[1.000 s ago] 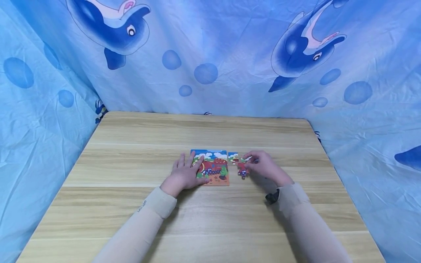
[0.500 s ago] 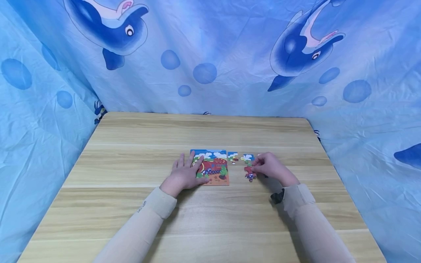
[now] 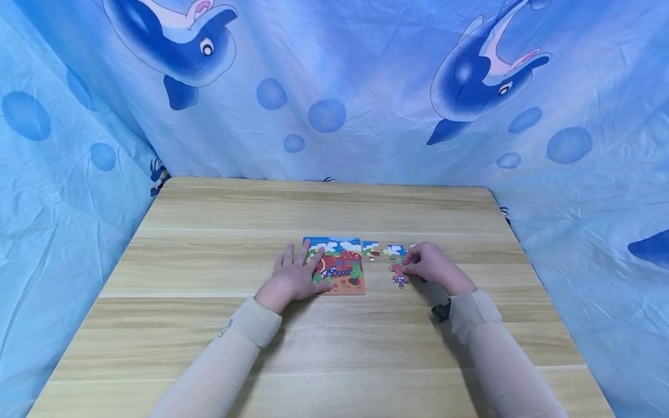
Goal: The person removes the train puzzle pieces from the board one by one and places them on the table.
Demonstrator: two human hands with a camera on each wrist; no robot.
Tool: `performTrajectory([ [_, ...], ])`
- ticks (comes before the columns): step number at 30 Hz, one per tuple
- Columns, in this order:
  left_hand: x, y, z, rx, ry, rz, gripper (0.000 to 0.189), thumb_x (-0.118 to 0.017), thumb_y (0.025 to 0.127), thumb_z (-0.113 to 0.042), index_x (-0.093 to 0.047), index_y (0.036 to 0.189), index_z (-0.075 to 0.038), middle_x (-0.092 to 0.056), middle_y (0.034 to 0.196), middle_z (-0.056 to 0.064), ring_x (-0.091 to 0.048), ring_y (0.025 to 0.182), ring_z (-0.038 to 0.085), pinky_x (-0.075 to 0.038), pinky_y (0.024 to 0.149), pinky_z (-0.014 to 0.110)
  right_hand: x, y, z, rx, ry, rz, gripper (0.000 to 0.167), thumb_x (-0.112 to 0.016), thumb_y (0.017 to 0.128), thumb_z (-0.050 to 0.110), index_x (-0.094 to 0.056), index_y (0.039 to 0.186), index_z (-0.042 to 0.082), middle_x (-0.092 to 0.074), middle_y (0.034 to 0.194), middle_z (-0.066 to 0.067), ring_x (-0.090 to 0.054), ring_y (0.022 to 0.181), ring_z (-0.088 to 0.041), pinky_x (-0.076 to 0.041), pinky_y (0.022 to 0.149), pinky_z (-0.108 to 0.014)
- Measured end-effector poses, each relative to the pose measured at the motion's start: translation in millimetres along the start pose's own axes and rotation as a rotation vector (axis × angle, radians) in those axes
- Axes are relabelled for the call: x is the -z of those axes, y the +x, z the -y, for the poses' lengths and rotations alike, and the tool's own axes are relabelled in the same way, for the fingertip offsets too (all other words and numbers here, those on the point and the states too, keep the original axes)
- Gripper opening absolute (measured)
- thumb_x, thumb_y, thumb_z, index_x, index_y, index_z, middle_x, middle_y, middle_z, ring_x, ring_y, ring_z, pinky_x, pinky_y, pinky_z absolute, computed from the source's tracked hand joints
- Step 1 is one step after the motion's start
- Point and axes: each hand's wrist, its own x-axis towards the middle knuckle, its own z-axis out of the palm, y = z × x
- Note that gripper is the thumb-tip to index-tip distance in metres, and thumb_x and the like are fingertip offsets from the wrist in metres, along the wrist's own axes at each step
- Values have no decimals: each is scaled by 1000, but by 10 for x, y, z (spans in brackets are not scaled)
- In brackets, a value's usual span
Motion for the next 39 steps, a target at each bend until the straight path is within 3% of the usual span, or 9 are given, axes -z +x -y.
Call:
performTrajectory([
  [6, -107, 101, 68, -5, -14, -10, 98, -54, 90, -76, -13, 166, -28, 5, 169, 15, 8, 148, 50, -4, 115, 67, -10, 0, 18, 14, -15, -4, 7, -78, 90, 7, -75, 84, 7, -64, 75, -1, -57, 63, -17, -50, 58, -34],
  [16, -77, 60, 44, -4, -11, -16, 98, -54, 89, -76, -16, 166, -27, 3, 169, 14, 9, 149, 50, -3, 115, 68, -43, 4, 26, 14, -50, -14, 4, -78, 88, 4, -75, 89, 6, -65, 83, -2, -58, 73, -19, -51, 63, -34],
  [26, -258, 248, 173, -1, -14, -7, 103, -49, 85, -84, -8, 165, -32, 11, 169, 10, 16, 148, 47, 0, 115, 66, -48, -12, 43, 5, -49, -31, 5, -78, 89, 4, -75, 89, 8, -65, 83, -2, -57, 74, -20, -51, 65, -34],
  [39, -247, 219, 154, 6, -35, -8, 100, -51, 87, -82, -9, 165, -35, 11, 169, 8, 16, 149, 46, 1, 115, 65, -53, -36, 91, -3, 116, -77, 11, -78, 92, 17, -75, 101, 12, -67, 85, -5, -59, 60, -24, -51, 51, -38],
])
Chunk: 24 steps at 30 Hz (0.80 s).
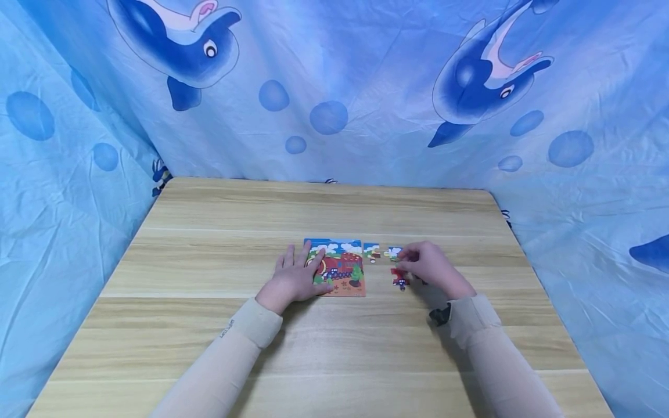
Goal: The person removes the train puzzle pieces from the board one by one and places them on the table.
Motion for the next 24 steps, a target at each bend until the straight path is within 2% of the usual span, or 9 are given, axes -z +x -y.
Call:
performTrajectory([
  [2, 0, -4, 2, -4, 3, -9, 100, -51, 87, -81, -10, 165, -34, 10, 169, 9, 15, 149, 46, 1, 115, 65, -15, 1, 24, 8, 7, -8, 16, -78, 92, 18, -75, 106, 10, -68, 89, -4, -61, 64, -25, -53, 55, -40],
  [6, -18, 12, 14, -5, 4, -14, 101, -52, 86, -81, -11, 165, -34, 10, 169, 9, 15, 149, 46, 2, 116, 65, -57, 9, 90, 52, 12, -44, 26, -77, 93, 18, -74, 116, 6, -71, 102, -5, -67, 87, -23, -56, 76, -43],
  [9, -34, 31, 23, 3, 1, -5, 101, -52, 86, -82, -9, 165, -35, 12, 169, 7, 17, 148, 46, 2, 116, 64, -96, 14, 152, 80, 16, -69, 30, -76, 94, 18, -73, 120, 3, -72, 107, -5, -66, 99, -22, -54, 86, -44],
  [18, 37, -19, -8, 6, -12, 29, 99, -52, 87, -80, -4, 163, -38, 15, 168, 6, 20, 147, 46, 3, 115, 65, -254, 68, 337, 118, 66, -82, 32, -79, 92, 19, -73, 121, 5, -71, 102, 1, -67, 95, -18, -56, 81, -39],
  [24, 46, -33, -6, 4, 2, 26, 100, -49, 87, -82, -5, 164, -36, 14, 168, 7, 18, 148, 45, 2, 116, 64, -358, 118, 427, 162, 75, -69, 33, -78, 93, 18, -72, 123, 4, -71, 102, 1, -66, 95, -17, -56, 82, -38],
])
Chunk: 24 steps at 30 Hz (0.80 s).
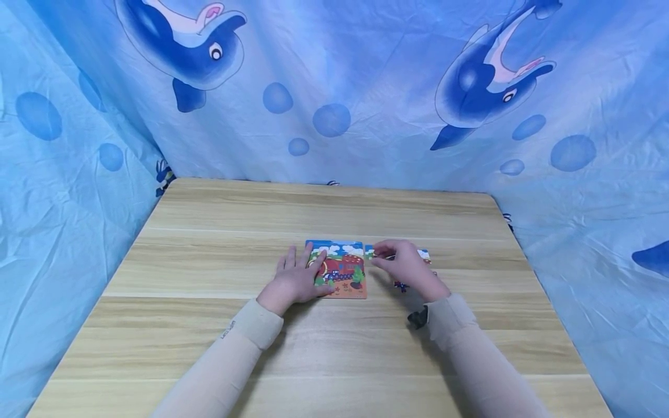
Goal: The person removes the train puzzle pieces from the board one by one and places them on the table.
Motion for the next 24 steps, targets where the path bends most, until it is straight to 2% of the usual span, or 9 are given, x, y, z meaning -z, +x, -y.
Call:
performTrajectory([
  [9, -19, 28, 11, 0, 5, -1, 100, -50, 86, -82, -5, 163, -37, 15, 168, 7, 19, 147, 46, 1, 115, 66, -127, 72, 159, 10, 9, 29, 33, -78, 93, 17, -73, 123, 4, -72, 108, -3, -66, 96, -15, -55, 86, -38],
  [17, -99, 61, 68, -19, 4, -38, 103, -48, 84, -85, -8, 164, -35, 10, 169, 9, 14, 148, 48, -1, 115, 66, -296, 111, 208, 5, 32, 69, 33, -80, 91, 19, -74, 120, 6, -71, 100, 4, -66, 92, -13, -55, 85, -35],
  [21, -23, 7, 61, -45, 6, -29, 104, -50, 86, -83, -9, 165, -29, 8, 169, 11, 10, 149, 48, -2, 116, 64, -378, 123, 241, 10, 15, 93, 29, -79, 92, 20, -74, 119, 10, -70, 99, 6, -66, 92, -11, -55, 85, -35],
  [24, 94, -92, 28, -63, -9, -28, 107, -55, 88, -78, -9, 165, -21, 6, 169, 14, 8, 149, 48, -4, 117, 63, -438, 143, 283, 18, -1, 116, 27, -78, 93, 21, -75, 118, 11, -70, 100, 7, -65, 93, -11, -55, 85, -35],
])
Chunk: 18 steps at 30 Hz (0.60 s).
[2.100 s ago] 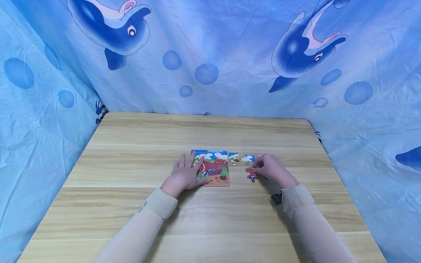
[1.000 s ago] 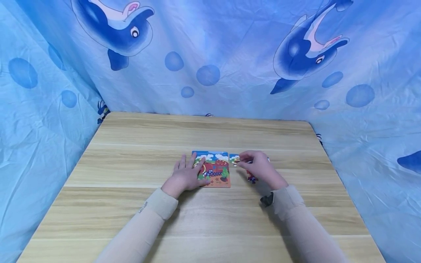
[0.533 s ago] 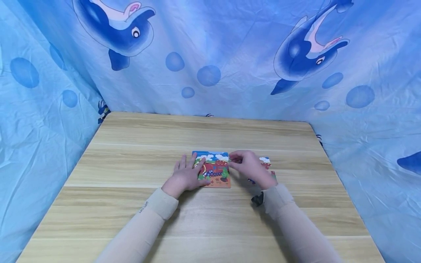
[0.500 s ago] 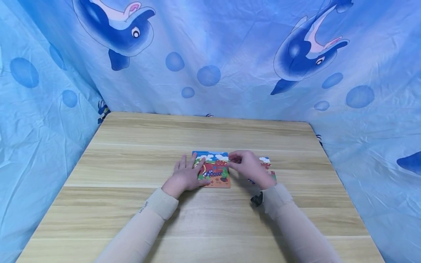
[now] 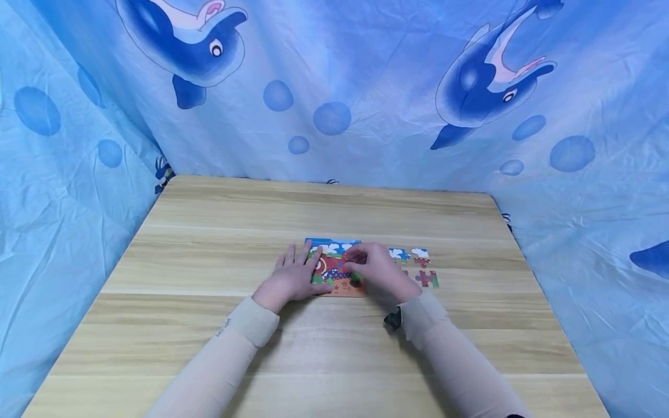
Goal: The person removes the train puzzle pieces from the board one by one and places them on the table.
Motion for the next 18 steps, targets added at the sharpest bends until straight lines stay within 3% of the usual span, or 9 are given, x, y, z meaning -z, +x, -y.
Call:
performTrajectory([
  [5, 147, -135, -35, 2, -17, -25, 112, -62, 89, -71, -8, 164, -9, 2, 169, 17, 5, 149, 49, -7, 117, 63, -81, 46, 76, 8, -65, 28, 30, -76, 95, 24, -74, 122, 11, -70, 103, 6, -65, 94, -10, -55, 86, -35],
  [10, 160, -134, 11, 32, 14, -27, 112, -60, 89, -72, -7, 164, -8, -1, 169, 18, 4, 149, 49, -8, 117, 63, -166, 105, 146, 14, -120, 64, 31, -76, 95, 25, -73, 123, 12, -69, 109, 3, -63, 99, -10, -53, 90, -35],
  [18, 171, -103, 23, 39, -15, -6, 112, -63, 89, -70, -10, 164, -5, -5, 168, 19, 4, 149, 50, -7, 117, 63, -317, 247, 269, 79, -253, 96, 30, -78, 93, 24, -76, 120, 10, -68, 109, 1, -58, 103, -15, -49, 94, -37],
])
